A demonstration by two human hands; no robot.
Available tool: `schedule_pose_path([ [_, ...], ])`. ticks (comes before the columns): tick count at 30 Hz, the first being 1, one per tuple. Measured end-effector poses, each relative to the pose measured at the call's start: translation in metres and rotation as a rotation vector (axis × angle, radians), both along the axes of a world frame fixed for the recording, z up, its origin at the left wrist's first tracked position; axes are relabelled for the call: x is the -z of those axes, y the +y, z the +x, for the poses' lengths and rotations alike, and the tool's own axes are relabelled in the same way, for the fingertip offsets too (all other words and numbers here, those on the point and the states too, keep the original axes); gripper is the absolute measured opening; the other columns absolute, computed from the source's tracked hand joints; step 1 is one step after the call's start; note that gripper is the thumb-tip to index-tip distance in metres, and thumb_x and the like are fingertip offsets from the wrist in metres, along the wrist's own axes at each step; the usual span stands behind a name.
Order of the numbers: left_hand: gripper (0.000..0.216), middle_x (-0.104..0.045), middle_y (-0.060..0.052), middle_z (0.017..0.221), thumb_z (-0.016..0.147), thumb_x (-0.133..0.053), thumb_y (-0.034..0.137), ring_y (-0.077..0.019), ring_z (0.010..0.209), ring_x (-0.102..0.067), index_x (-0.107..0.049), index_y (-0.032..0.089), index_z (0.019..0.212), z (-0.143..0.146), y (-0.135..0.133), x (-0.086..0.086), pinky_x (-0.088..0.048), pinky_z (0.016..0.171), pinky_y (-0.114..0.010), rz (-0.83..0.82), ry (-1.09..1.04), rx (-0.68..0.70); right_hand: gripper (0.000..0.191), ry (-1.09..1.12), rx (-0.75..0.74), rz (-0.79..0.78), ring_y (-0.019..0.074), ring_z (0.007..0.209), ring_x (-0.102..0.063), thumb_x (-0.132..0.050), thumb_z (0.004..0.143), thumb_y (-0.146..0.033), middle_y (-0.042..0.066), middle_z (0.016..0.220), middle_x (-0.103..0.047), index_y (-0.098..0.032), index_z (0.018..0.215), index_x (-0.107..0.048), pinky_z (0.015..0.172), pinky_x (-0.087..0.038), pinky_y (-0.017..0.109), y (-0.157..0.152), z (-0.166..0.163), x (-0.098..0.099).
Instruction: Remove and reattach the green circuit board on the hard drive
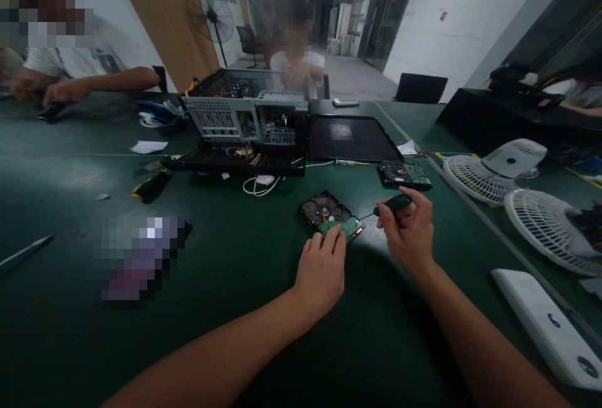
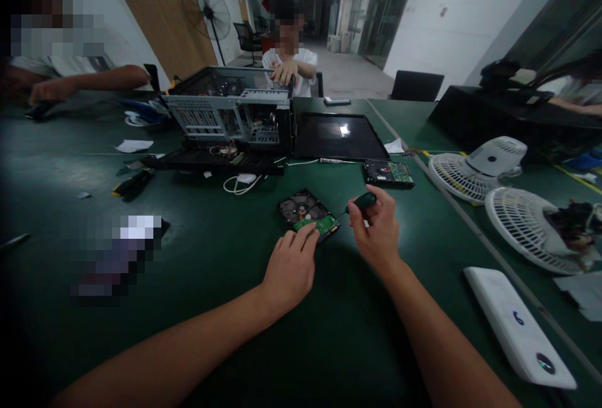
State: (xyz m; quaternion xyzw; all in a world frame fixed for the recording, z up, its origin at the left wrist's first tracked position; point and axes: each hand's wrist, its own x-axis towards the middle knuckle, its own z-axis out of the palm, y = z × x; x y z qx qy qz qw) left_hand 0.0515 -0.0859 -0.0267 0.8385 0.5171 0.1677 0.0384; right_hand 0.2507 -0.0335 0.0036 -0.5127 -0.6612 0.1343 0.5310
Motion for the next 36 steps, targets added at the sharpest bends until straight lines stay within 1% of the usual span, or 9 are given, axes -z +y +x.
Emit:
schedule_pose_path([
  [7,0.059,-0.047,-0.012,0.157,0.089,-0.052,0.013,-0.0315,0.119,-0.053,-0.048,0.014,0.148,0.0003,0.0004,0.0003,-0.05,0.096,-0.047,-0.01,-0.006,0.007,0.049,-0.01,-0.019,-0.033,0.0138,0.064,-0.067,-0.062,0.097,-0.034,0.005,0.104,-0.071,-0.027,0.138,-0.037,0.059,-0.059,0.031,0.0012,0.0014,0.0009],
  [13,0.06,-0.047,-0.011,0.157,0.088,-0.054,0.013,-0.0317,0.12,-0.053,-0.048,0.016,0.148,0.0004,0.0,-0.0005,-0.05,0.098,-0.048,-0.006,-0.014,-0.002,0.051,-0.023,-0.007,-0.039,0.0154,0.066,-0.068,-0.062,0.096,-0.036,0.006,0.105,-0.073,-0.027,0.141,-0.037,0.06,-0.06,0.032,0.0005,0.0015,0.0004],
  [20,0.062,-0.047,-0.012,0.157,0.086,-0.056,0.013,-0.0319,0.119,-0.054,-0.048,0.016,0.148,0.0007,0.0,-0.0011,-0.051,0.096,-0.047,-0.008,0.004,-0.005,0.052,-0.069,-0.049,-0.017,0.0157,0.069,-0.068,-0.06,0.098,-0.034,0.006,0.11,-0.072,-0.028,0.145,-0.037,0.064,-0.062,0.034,0.0002,0.0039,0.0022],
  [24,0.062,-0.047,-0.011,0.156,0.086,-0.054,0.013,-0.0317,0.119,-0.053,-0.047,0.017,0.148,0.0007,0.0003,0.0,-0.05,0.096,-0.047,-0.002,0.001,-0.004,0.054,-0.087,-0.067,-0.031,0.0164,0.072,-0.069,-0.059,0.098,-0.035,0.007,0.112,-0.071,-0.029,0.146,-0.036,0.065,-0.061,0.034,0.0007,0.0061,0.0026],
  [28,0.063,-0.047,-0.011,0.157,0.086,-0.056,0.013,-0.0317,0.12,-0.053,-0.047,0.016,0.148,0.0002,0.0005,-0.0003,-0.051,0.096,-0.047,-0.012,-0.004,0.005,0.052,-0.085,-0.103,-0.026,0.0159,0.071,-0.068,-0.057,0.099,-0.033,0.006,0.112,-0.071,-0.03,0.146,-0.035,0.068,-0.061,0.035,0.0013,0.0072,0.0026],
  [32,0.061,-0.048,-0.011,0.156,0.088,-0.054,0.013,-0.0316,0.12,-0.053,-0.048,0.016,0.148,0.0001,0.0006,-0.0002,-0.05,0.097,-0.047,-0.006,-0.005,0.003,0.053,-0.099,-0.117,-0.02,0.0158,0.07,-0.068,-0.057,0.099,-0.031,0.006,0.113,-0.071,-0.03,0.146,-0.034,0.071,-0.06,0.037,0.001,0.0076,0.0031],
  [36,0.064,-0.047,-0.012,0.156,0.086,-0.057,0.013,-0.0323,0.12,-0.053,-0.047,0.015,0.149,0.0001,0.0003,-0.0002,-0.051,0.096,-0.047,-0.004,0.0,0.006,0.051,-0.14,-0.122,0.005,0.0156,0.072,-0.068,-0.057,0.099,-0.029,0.006,0.113,-0.071,-0.029,0.146,-0.035,0.073,-0.06,0.037,0.0003,0.0076,0.0026],
])
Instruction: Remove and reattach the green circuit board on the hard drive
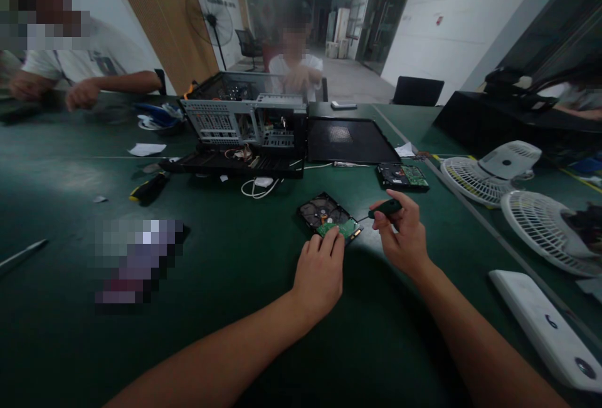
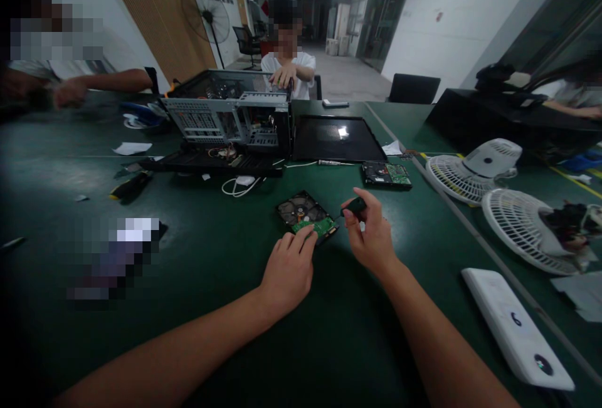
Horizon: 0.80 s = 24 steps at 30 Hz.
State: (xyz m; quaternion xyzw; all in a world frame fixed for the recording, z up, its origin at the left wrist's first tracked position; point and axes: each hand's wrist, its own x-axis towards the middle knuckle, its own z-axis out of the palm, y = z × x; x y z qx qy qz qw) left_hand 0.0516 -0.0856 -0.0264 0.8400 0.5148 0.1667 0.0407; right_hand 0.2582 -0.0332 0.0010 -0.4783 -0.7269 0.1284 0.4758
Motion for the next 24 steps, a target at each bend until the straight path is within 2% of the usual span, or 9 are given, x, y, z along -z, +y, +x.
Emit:
schedule_pose_path([
  [6,0.064,-0.047,-0.011,0.157,0.086,-0.056,0.012,-0.0321,0.12,-0.053,-0.047,0.016,0.149,0.0001,-0.0008,-0.0014,-0.051,0.096,-0.046,-0.014,0.002,-0.004,0.05,-0.014,-0.009,0.016,0.0155,0.071,-0.069,-0.055,0.1,-0.028,0.006,0.111,-0.071,-0.029,0.146,-0.034,0.071,-0.06,0.036,-0.0006,0.0001,-0.001],
  [11,0.064,-0.046,-0.011,0.158,0.086,-0.056,0.012,-0.0321,0.12,-0.053,-0.046,0.014,0.149,0.0004,-0.0006,-0.0006,-0.05,0.097,-0.047,-0.013,0.004,-0.005,0.052,-0.028,0.004,0.024,0.0173,0.078,-0.072,-0.058,0.1,-0.029,0.007,0.113,-0.072,-0.028,0.147,-0.036,0.077,-0.062,0.038,-0.0005,0.0007,0.0019],
  [20,0.061,-0.047,-0.011,0.157,0.089,-0.054,0.013,-0.0323,0.119,-0.053,-0.046,0.013,0.15,-0.0004,-0.0001,-0.0003,-0.049,0.098,-0.048,-0.01,0.004,0.0,0.062,-0.136,0.194,0.137,0.021,0.078,-0.075,-0.068,0.094,-0.036,0.006,0.103,-0.077,-0.026,0.15,-0.044,0.073,-0.062,0.037,0.0026,0.0018,0.0025],
  [24,0.06,-0.047,-0.011,0.157,0.089,-0.053,0.014,-0.032,0.119,-0.053,-0.046,0.012,0.15,-0.0002,0.0004,0.0009,-0.049,0.097,-0.047,-0.006,0.009,0.001,0.059,-0.174,0.202,0.185,0.0224,0.088,-0.076,-0.06,0.098,-0.028,0.009,0.116,-0.075,-0.025,0.154,-0.04,0.085,-0.063,0.043,0.0013,0.0029,-0.0024],
])
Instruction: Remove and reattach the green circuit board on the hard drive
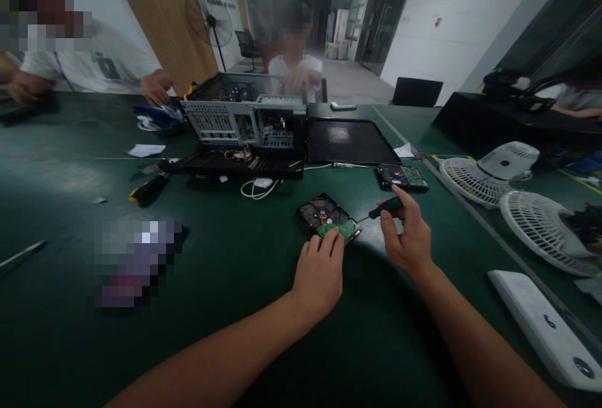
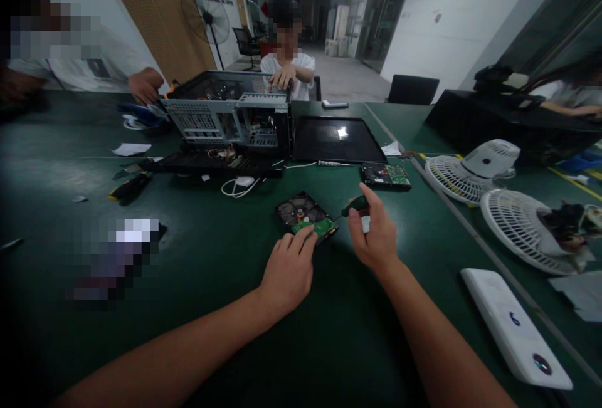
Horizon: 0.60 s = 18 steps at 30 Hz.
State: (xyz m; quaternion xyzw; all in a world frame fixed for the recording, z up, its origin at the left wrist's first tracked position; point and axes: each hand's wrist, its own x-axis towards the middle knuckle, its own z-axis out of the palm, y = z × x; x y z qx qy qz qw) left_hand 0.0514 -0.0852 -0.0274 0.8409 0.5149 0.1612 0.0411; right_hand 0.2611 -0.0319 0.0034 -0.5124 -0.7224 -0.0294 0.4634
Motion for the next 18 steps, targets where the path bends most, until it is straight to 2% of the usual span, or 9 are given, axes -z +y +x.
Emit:
schedule_pose_path([
  [2,0.06,-0.047,-0.011,0.157,0.09,-0.053,0.013,-0.0318,0.119,-0.053,-0.047,0.012,0.149,0.0,0.0,0.001,-0.049,0.097,-0.047,0.003,0.001,0.001,0.059,0.012,-0.025,0.034,0.0234,0.098,-0.076,-0.057,0.098,-0.024,0.01,0.126,-0.072,-0.026,0.155,-0.039,0.091,-0.062,0.045,0.0,-0.001,-0.001],
  [4,0.06,-0.047,-0.011,0.157,0.089,-0.053,0.013,-0.0316,0.119,-0.053,-0.047,0.012,0.149,0.0,0.0,0.002,-0.049,0.097,-0.047,0.01,0.0,0.001,0.06,0.066,-0.058,0.044,0.0236,0.102,-0.076,-0.059,0.097,-0.021,0.01,0.129,-0.071,-0.026,0.154,-0.038,0.091,-0.063,0.044,0.001,-0.003,0.001],
  [9,0.06,-0.047,-0.012,0.157,0.089,-0.054,0.013,-0.0318,0.119,-0.053,-0.048,0.012,0.148,0.0,0.0,0.002,-0.05,0.097,-0.047,0.013,-0.006,0.001,0.057,0.251,-0.144,0.054,0.022,0.097,-0.078,-0.069,0.091,-0.017,0.01,0.12,-0.074,-0.025,0.14,-0.041,0.084,-0.066,0.039,0.004,-0.007,0.007],
  [12,0.059,-0.046,-0.011,0.158,0.089,-0.054,0.013,-0.0316,0.119,-0.053,-0.048,0.012,0.148,0.0,0.0,0.001,-0.049,0.097,-0.047,0.01,-0.011,0.004,0.053,0.279,-0.141,0.071,0.0216,0.094,-0.079,-0.072,0.09,-0.016,0.01,0.118,-0.074,-0.025,0.133,-0.042,0.082,-0.066,0.037,0.005,-0.006,0.009],
  [18,0.063,-0.045,-0.012,0.158,0.087,-0.056,0.013,-0.0315,0.12,-0.052,-0.046,0.013,0.15,0.0,0.0,-0.001,-0.05,0.097,-0.046,-0.006,-0.003,0.005,0.052,0.255,-0.085,0.083,0.0223,0.093,-0.079,-0.075,0.088,-0.02,0.009,0.114,-0.075,-0.025,0.131,-0.045,0.08,-0.067,0.039,0.009,-0.001,0.015],
])
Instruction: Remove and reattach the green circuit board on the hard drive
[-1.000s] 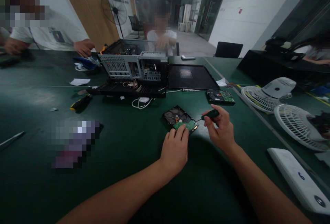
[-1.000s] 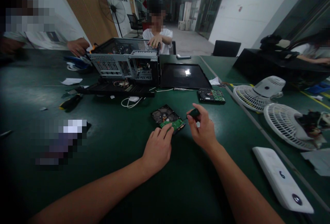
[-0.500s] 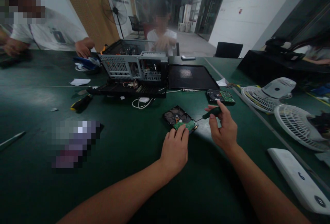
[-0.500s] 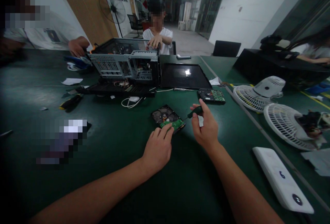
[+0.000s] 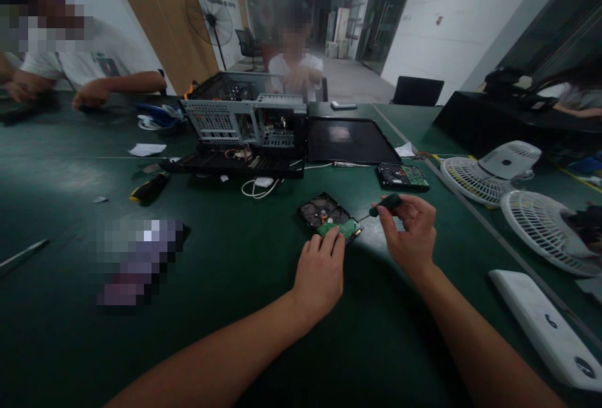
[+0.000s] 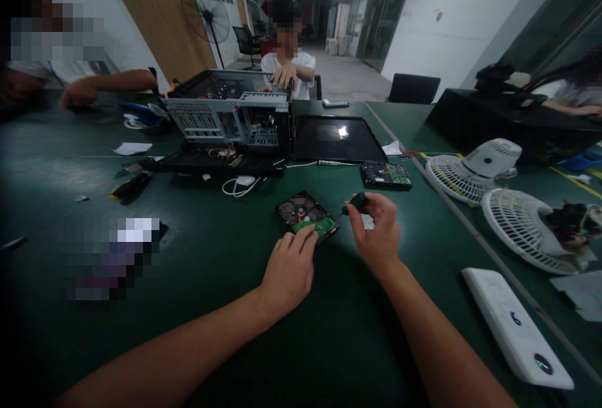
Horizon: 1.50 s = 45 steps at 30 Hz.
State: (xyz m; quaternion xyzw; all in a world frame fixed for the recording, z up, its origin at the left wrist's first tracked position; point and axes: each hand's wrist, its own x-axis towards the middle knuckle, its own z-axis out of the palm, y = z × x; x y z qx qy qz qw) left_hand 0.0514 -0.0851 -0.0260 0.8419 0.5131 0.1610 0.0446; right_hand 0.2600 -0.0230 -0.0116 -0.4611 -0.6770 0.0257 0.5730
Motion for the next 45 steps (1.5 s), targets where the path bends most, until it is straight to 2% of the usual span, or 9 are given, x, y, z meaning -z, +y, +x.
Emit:
schedule_pose_path([
  [5,0.058,-0.047,-0.011,0.157,0.09,-0.052,0.013,-0.0315,0.12,-0.052,-0.048,0.014,0.148,0.001,0.0,0.001,-0.05,0.097,-0.047,0.006,-0.006,-0.008,0.051,-0.087,0.074,0.01,0.0198,0.088,-0.077,-0.074,0.09,-0.026,0.009,0.121,-0.073,-0.025,0.133,-0.047,0.077,-0.065,0.037,0.001,0.005,0.002],
  [10,0.06,-0.046,-0.011,0.158,0.089,-0.052,0.013,-0.032,0.121,-0.052,-0.048,0.013,0.149,0.0,0.0,0.002,-0.049,0.098,-0.048,0.0,-0.003,-0.006,0.047,-0.196,0.17,0.058,0.0156,0.072,-0.073,-0.074,0.09,-0.028,0.01,0.127,-0.071,-0.025,0.131,-0.052,0.067,-0.062,0.034,-0.004,0.003,-0.009],
  [19,0.062,-0.046,-0.011,0.158,0.087,-0.056,0.014,-0.0318,0.12,-0.053,-0.047,0.014,0.149,0.0,0.0,0.0,-0.049,0.099,-0.047,-0.014,-0.002,-0.005,0.051,-0.286,0.128,0.071,0.0182,0.08,-0.069,-0.067,0.092,-0.027,0.008,0.115,-0.068,-0.024,0.141,-0.053,0.08,-0.062,0.04,-0.008,0.003,-0.018],
  [26,0.064,-0.046,-0.012,0.158,0.086,-0.056,0.013,-0.0317,0.12,-0.052,-0.046,0.016,0.15,0.0,0.0,0.0,-0.05,0.096,-0.047,-0.005,-0.017,-0.001,0.055,-0.252,0.154,0.09,0.0193,0.078,-0.066,-0.079,0.086,-0.036,0.005,0.102,-0.064,-0.028,0.136,-0.057,0.077,-0.062,0.041,-0.006,0.003,-0.018],
  [29,0.066,-0.046,-0.012,0.157,0.085,-0.057,0.013,-0.0315,0.12,-0.053,-0.045,0.017,0.15,0.0,0.0,0.0,-0.05,0.095,-0.047,-0.001,-0.019,-0.008,0.05,-0.251,0.125,0.068,0.0212,0.09,-0.07,-0.07,0.093,-0.03,0.01,0.119,-0.066,-0.028,0.141,-0.055,0.082,-0.063,0.042,-0.007,0.001,-0.019],
  [33,0.063,-0.046,-0.012,0.157,0.087,-0.055,0.013,-0.0312,0.119,-0.053,-0.047,0.016,0.149,0.0,0.0,0.0,-0.05,0.094,-0.046,0.002,-0.009,-0.009,0.057,-0.2,0.026,0.009,0.0234,0.109,-0.073,-0.06,0.098,-0.021,0.012,0.138,-0.065,-0.026,0.152,-0.044,0.097,-0.061,0.045,-0.007,-0.004,-0.015],
  [35,0.062,-0.046,-0.012,0.157,0.087,-0.055,0.013,-0.0313,0.118,-0.053,-0.047,0.015,0.149,0.0,0.0,0.001,-0.05,0.094,-0.046,0.004,-0.006,-0.006,0.058,-0.157,0.024,-0.001,0.0231,0.107,-0.075,-0.061,0.097,-0.02,0.012,0.134,-0.069,-0.025,0.152,-0.042,0.096,-0.062,0.044,-0.006,-0.005,-0.011],
  [40,0.06,-0.047,-0.012,0.156,0.088,-0.053,0.013,-0.0313,0.117,-0.053,-0.048,0.013,0.148,0.0,0.0,0.001,-0.05,0.096,-0.046,0.017,-0.012,-0.007,0.053,-0.036,0.09,0.021,0.023,0.095,-0.078,-0.074,0.09,-0.026,0.009,0.115,-0.076,-0.023,0.137,-0.051,0.082,-0.065,0.04,-0.003,-0.004,-0.004],
  [45,0.064,-0.047,-0.013,0.156,0.086,-0.055,0.013,-0.0316,0.118,-0.053,-0.047,0.015,0.149,-0.001,0.0,0.0,-0.05,0.096,-0.047,-0.002,-0.023,0.0,0.05,-0.074,0.137,0.045,0.0218,0.089,-0.078,-0.076,0.088,-0.028,0.009,0.116,-0.075,-0.024,0.132,-0.053,0.079,-0.066,0.041,-0.003,-0.002,-0.003],
])
